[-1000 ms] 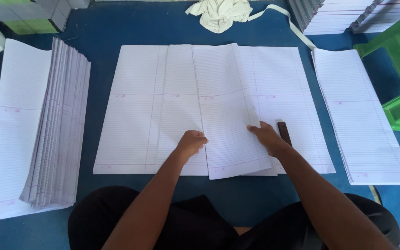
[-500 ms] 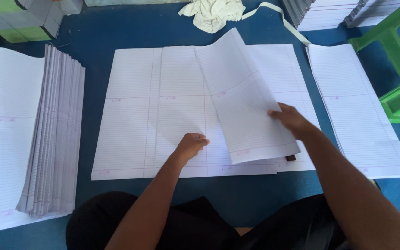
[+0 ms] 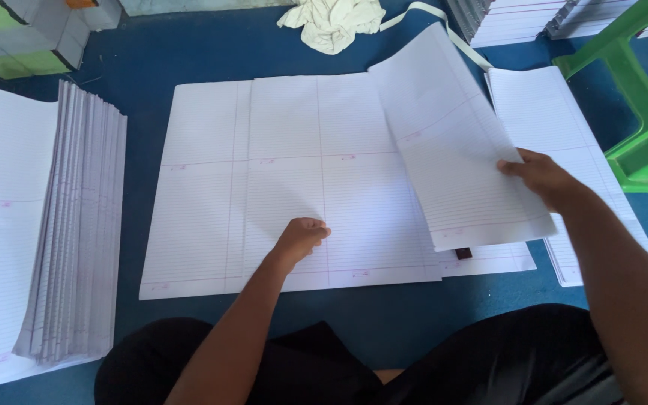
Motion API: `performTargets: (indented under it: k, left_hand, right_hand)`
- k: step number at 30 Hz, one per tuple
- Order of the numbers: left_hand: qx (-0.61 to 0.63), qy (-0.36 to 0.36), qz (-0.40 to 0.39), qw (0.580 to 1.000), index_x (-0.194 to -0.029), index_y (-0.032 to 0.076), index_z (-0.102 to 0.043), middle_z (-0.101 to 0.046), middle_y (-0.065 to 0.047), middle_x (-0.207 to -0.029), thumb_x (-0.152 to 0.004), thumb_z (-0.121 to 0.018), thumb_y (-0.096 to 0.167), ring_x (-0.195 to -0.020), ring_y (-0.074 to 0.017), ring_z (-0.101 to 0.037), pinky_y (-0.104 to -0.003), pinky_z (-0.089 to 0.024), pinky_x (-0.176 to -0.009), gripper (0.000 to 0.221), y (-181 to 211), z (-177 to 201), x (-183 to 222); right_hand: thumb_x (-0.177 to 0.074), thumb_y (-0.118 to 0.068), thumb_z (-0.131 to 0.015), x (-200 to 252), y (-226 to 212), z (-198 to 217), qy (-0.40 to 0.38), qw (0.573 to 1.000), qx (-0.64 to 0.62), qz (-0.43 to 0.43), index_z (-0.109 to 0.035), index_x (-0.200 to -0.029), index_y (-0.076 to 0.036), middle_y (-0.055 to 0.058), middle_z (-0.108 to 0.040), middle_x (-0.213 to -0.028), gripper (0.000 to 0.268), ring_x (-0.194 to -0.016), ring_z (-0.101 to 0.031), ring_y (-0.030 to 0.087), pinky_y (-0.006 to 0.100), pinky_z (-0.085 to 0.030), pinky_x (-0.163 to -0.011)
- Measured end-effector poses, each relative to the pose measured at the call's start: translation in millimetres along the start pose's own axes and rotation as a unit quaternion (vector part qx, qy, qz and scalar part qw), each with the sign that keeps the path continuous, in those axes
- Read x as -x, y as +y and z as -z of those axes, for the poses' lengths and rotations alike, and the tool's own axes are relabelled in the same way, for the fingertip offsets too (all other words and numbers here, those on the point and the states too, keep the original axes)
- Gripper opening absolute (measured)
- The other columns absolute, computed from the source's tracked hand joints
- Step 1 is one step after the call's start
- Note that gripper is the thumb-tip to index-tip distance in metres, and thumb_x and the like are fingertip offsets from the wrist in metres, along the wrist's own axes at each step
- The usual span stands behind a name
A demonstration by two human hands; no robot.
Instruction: The person folds large lined paper sheets in half and presses the crease with a small wooden block. They repeat this process for multiple sheets, stacking the folded sheets to the right side of the workspace.
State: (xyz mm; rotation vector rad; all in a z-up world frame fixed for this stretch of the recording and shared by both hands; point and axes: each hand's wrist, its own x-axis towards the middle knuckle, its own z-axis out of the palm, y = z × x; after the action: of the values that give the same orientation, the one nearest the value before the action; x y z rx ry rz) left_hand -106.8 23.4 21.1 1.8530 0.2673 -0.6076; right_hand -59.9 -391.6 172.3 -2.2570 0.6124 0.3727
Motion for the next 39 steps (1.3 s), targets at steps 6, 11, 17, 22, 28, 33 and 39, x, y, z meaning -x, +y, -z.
performTargets:
  k: [6,11,17,22,28,33,39]
  left_hand:
    - [-0.001,-0.004,-0.002,1.0,-0.136,-0.002,-0.06,-0.07,-0.019,-0.125,-0.087,-0.07,0.036,-0.112,-0.0254,-0.068,-0.039,-0.057,-0.09,0.063,-1,1,-1]
    - [-0.006,-0.002,0.001,1.0,-0.135,-0.001,-0.061,-0.071,-0.018,-0.124,-0.086,-0.071,0.038,-0.112,-0.0256,-0.068,-0.039,-0.056,-0.091,0.063,-2,1,-2]
    - [-0.005,0.0,0.018,1.0,-0.134,0.0,-0.062,-0.071,-0.017,-0.124,-0.087,-0.071,0.037,-0.112,-0.0258,-0.068,-0.04,-0.056,-0.091,0.061,-1,1,-1]
    - [0.004,0.003,0.017,1.0,-0.132,0.001,-0.063,-0.072,-0.014,-0.12,-0.089,-0.07,0.036,-0.108,-0.0234,-0.069,-0.038,-0.057,-0.09,0.056,3,1,1]
    - [-0.014,0.002,0.029,0.999,-0.111,0.005,-0.075,-0.073,-0.006,-0.101,-0.089,-0.068,0.035,-0.093,-0.016,-0.067,-0.034,-0.056,-0.081,0.038,11,1,7]
    - [-0.011,0.008,0.04,0.999,-0.112,0.007,-0.075,-0.073,-0.006,-0.1,-0.089,-0.069,0.036,-0.094,-0.016,-0.067,-0.033,-0.055,-0.081,0.037,15,1,9]
    - [-0.018,0.015,0.041,0.999,-0.113,0.008,-0.073,-0.074,-0.005,-0.1,-0.09,-0.068,0.037,-0.093,-0.0161,-0.067,-0.033,-0.056,-0.08,0.038,17,0,10]
  right_hand:
    - [-0.101,-0.036,-0.054,0,35,38,0.029,0.999,-0.019,-0.03,-0.043,-0.159,-0.013,0.03,-0.063,-0.132,0.063,-0.112,-0.066,0.045,0.062,-0.047,-0.104]
    - [-0.1,-0.039,-0.056,-10,75,66,0.069,0.996,0.002,-0.047,-0.045,-0.159,-0.01,0.032,-0.065,-0.131,0.066,-0.109,-0.067,0.049,0.063,-0.048,-0.103]
    - [-0.102,-0.042,-0.054,-26,118,93,0.099,0.993,-0.006,-0.058,-0.042,-0.16,-0.009,0.033,-0.063,-0.129,0.067,-0.102,-0.065,0.049,0.066,-0.045,-0.099]
    - [-0.103,-0.04,-0.052,-39,142,108,0.1,0.992,-0.027,-0.067,-0.043,-0.157,-0.01,0.036,-0.066,-0.12,0.063,-0.092,-0.066,0.051,0.064,-0.047,-0.096]
    - [-0.102,-0.037,-0.055,-67,171,119,0.099,0.992,-0.023,-0.073,-0.048,-0.153,-0.008,0.033,-0.068,-0.117,0.059,-0.087,-0.067,0.05,0.061,-0.048,-0.092]
    - [-0.1,-0.037,-0.063,-118,216,133,0.086,0.992,0.006,-0.091,-0.056,-0.146,-0.002,0.038,-0.071,-0.11,0.057,-0.084,-0.07,0.051,0.061,-0.055,-0.083]
    - [-0.09,-0.027,-0.082,-174,277,149,0.182,0.975,0.125,-0.026,-0.071,-0.127,0.006,0.031,-0.078,-0.102,0.051,-0.08,-0.077,0.04,0.048,-0.06,-0.081]
